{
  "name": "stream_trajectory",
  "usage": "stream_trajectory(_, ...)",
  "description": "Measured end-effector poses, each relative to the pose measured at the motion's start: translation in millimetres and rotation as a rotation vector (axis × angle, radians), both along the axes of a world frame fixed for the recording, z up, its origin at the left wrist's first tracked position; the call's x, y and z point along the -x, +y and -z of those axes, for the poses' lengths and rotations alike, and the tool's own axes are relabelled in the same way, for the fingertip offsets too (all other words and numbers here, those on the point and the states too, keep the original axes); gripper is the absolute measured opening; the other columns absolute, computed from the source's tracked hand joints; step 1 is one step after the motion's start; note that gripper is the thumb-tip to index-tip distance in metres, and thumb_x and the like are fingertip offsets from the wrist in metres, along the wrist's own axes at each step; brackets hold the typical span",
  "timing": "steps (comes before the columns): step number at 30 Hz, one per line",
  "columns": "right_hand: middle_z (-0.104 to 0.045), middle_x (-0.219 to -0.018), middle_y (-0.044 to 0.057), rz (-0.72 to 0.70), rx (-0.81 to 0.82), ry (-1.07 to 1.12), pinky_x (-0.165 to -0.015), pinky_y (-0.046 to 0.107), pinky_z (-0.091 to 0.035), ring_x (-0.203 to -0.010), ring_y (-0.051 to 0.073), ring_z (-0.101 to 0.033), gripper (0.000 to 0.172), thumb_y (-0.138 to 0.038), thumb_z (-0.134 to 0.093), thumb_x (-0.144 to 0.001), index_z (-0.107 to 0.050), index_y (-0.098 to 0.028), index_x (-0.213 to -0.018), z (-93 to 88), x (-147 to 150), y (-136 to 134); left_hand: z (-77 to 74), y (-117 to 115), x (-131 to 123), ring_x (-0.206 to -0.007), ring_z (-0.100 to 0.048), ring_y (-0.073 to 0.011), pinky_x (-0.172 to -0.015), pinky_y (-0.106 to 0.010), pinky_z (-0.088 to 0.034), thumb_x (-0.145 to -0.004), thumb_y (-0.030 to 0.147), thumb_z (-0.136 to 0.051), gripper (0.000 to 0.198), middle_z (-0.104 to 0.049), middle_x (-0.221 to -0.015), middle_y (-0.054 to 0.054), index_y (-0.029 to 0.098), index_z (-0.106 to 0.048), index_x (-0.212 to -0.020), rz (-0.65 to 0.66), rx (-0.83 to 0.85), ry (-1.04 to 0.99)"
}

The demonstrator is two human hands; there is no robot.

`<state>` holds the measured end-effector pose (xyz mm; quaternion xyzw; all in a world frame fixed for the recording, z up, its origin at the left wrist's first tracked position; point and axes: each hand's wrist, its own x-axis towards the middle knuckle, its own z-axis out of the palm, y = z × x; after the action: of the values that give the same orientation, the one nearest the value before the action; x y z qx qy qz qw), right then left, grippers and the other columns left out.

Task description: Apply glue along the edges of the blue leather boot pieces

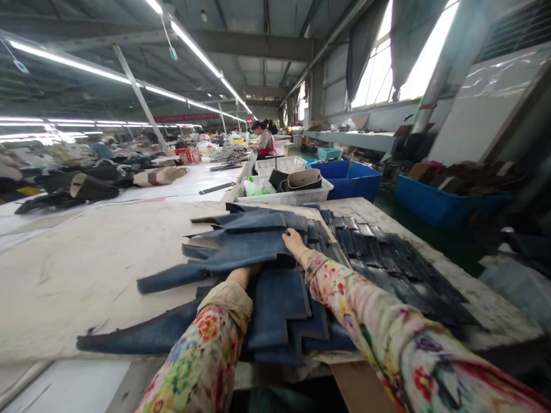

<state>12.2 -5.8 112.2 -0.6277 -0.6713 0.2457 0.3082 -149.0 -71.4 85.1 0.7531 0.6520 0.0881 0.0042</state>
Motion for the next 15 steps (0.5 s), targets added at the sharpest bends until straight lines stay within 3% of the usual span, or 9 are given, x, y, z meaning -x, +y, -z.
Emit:
stream_trajectory(5, -0.058, -0.124, 0.014, 0.110, 0.088, 0.010, -0.094, 0.025, -0.042, -0.117, 0.018, -0.054, 0.039, -0.020, -0.033, -0.093, -0.054, -0.010, -0.124, 25.4, 1.1, 6.0, -8.1, -3.7, -1.5, -0.127, -0.040, -0.0247, -0.108, -0.041, -0.029, -0.094, 0.032, -0.028, 0.043, -0.053, -0.131, -0.007, 0.020, -0.049, -0.128, 0.133, 0.005, 0.027)
stream_trajectory(9, -0.057, -0.127, 0.013, 0.132, 0.106, 0.025, -0.093, 0.023, -0.042, -0.116, 0.017, -0.054, 0.041, -0.024, -0.033, -0.092, -0.049, -0.012, -0.128, 26.2, 2.8, 10.5, -21.8, -19.1, -22.4, -0.109, -0.054, -0.0216, -0.099, -0.038, -0.039, -0.093, 0.033, -0.027, 0.040, -0.061, -0.117, -0.008, 0.022, -0.057, -0.116, 0.319, 0.006, 0.063)
stream_trajectory(12, -0.058, -0.126, 0.012, 0.130, 0.115, 0.035, -0.092, 0.022, -0.043, -0.115, 0.016, -0.056, 0.041, -0.025, -0.034, -0.092, -0.048, -0.013, -0.128, 26.0, 3.2, 10.4, -33.0, -35.5, -45.6, -0.095, -0.058, -0.0193, -0.089, -0.034, -0.045, -0.092, 0.037, -0.032, 0.035, -0.064, -0.101, -0.007, 0.022, -0.062, -0.100, 0.536, 0.018, 0.113)
stream_trajectory(15, -0.059, -0.124, 0.011, 0.133, 0.122, 0.046, -0.089, 0.020, -0.044, -0.113, 0.015, -0.057, 0.040, -0.026, -0.038, -0.091, -0.049, -0.013, -0.127, 24.8, 1.8, 9.6, -44.7, -47.8, -60.8, -0.094, -0.056, -0.0219, -0.085, -0.039, -0.045, -0.093, 0.034, -0.030, 0.034, -0.063, -0.099, -0.008, 0.020, -0.060, -0.101, 0.691, -0.111, 0.191)
